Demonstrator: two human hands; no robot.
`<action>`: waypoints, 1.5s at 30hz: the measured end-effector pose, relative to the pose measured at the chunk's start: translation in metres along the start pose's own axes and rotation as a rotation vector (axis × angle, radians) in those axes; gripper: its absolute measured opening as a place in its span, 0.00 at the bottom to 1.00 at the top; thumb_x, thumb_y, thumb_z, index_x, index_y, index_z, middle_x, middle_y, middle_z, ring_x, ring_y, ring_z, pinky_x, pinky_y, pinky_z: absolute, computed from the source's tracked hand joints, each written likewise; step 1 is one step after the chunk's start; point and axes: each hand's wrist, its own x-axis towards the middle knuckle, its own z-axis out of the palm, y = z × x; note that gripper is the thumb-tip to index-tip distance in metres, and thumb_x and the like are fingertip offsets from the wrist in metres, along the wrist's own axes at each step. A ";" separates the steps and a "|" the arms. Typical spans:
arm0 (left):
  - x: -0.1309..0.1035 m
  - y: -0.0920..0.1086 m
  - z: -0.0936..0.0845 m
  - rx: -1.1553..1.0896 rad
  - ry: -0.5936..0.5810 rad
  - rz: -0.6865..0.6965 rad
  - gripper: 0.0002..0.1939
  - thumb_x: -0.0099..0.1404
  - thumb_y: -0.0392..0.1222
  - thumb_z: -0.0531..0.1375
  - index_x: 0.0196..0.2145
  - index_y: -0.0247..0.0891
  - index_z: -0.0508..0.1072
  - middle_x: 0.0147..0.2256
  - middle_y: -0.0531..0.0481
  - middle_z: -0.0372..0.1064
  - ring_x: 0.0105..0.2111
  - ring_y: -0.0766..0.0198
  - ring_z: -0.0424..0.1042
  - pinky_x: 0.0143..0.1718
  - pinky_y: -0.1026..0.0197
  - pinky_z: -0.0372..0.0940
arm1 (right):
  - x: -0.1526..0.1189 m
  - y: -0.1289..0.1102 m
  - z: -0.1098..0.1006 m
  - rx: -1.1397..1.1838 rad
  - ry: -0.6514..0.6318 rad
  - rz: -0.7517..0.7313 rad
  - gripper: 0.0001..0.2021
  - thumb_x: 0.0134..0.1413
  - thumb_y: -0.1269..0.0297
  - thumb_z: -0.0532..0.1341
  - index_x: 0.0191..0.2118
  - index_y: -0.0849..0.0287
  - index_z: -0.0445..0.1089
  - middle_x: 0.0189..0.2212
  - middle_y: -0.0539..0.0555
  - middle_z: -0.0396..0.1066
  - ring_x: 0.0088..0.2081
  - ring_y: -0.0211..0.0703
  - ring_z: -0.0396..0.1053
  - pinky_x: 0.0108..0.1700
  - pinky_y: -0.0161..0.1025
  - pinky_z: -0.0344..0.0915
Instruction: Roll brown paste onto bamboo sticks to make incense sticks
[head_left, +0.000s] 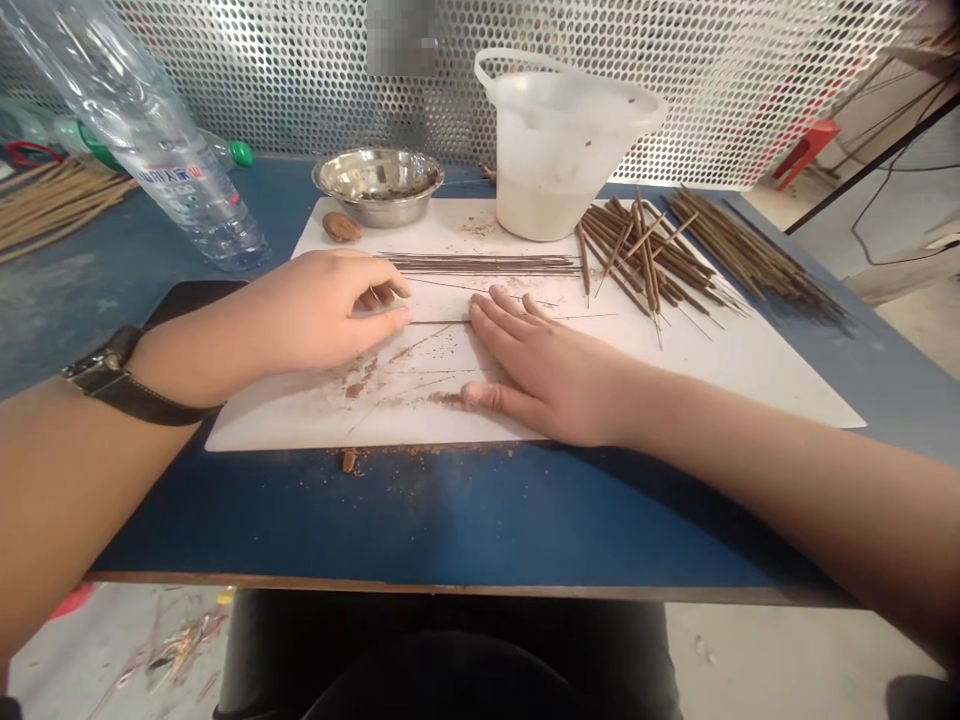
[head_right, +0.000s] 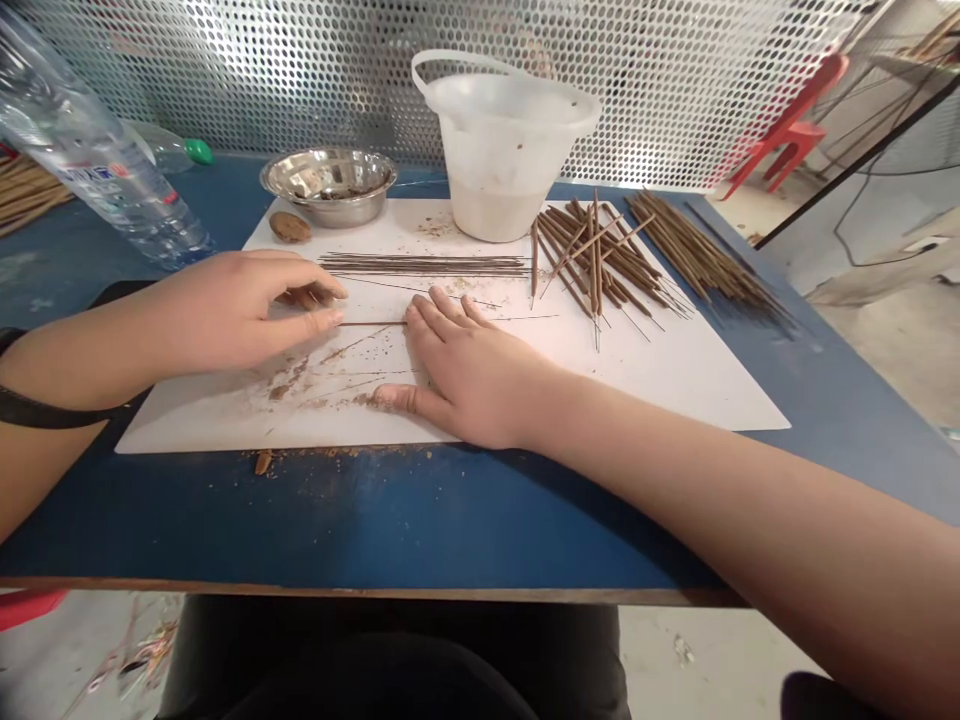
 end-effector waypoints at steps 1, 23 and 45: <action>0.000 0.000 0.000 -0.003 0.007 -0.006 0.23 0.73 0.60 0.58 0.54 0.45 0.82 0.52 0.42 0.83 0.49 0.45 0.80 0.51 0.46 0.72 | -0.002 0.000 -0.001 -0.003 -0.012 -0.003 0.54 0.74 0.29 0.45 0.80 0.80 0.51 0.80 0.80 0.46 0.81 0.80 0.38 0.78 0.77 0.45; -0.004 -0.003 0.000 -0.021 0.002 -0.042 0.28 0.74 0.67 0.56 0.58 0.48 0.80 0.48 0.44 0.84 0.46 0.47 0.80 0.44 0.49 0.71 | -0.032 -0.003 -0.008 -0.021 0.040 0.009 0.46 0.74 0.33 0.52 0.81 0.65 0.56 0.78 0.72 0.57 0.79 0.76 0.51 0.77 0.77 0.52; -0.007 0.011 -0.007 0.005 -0.050 -0.059 0.31 0.75 0.62 0.55 0.60 0.37 0.79 0.51 0.41 0.82 0.48 0.49 0.78 0.50 0.48 0.69 | -0.006 -0.010 0.007 0.007 -0.005 -0.040 0.56 0.72 0.26 0.45 0.81 0.78 0.49 0.80 0.80 0.42 0.82 0.79 0.36 0.78 0.79 0.40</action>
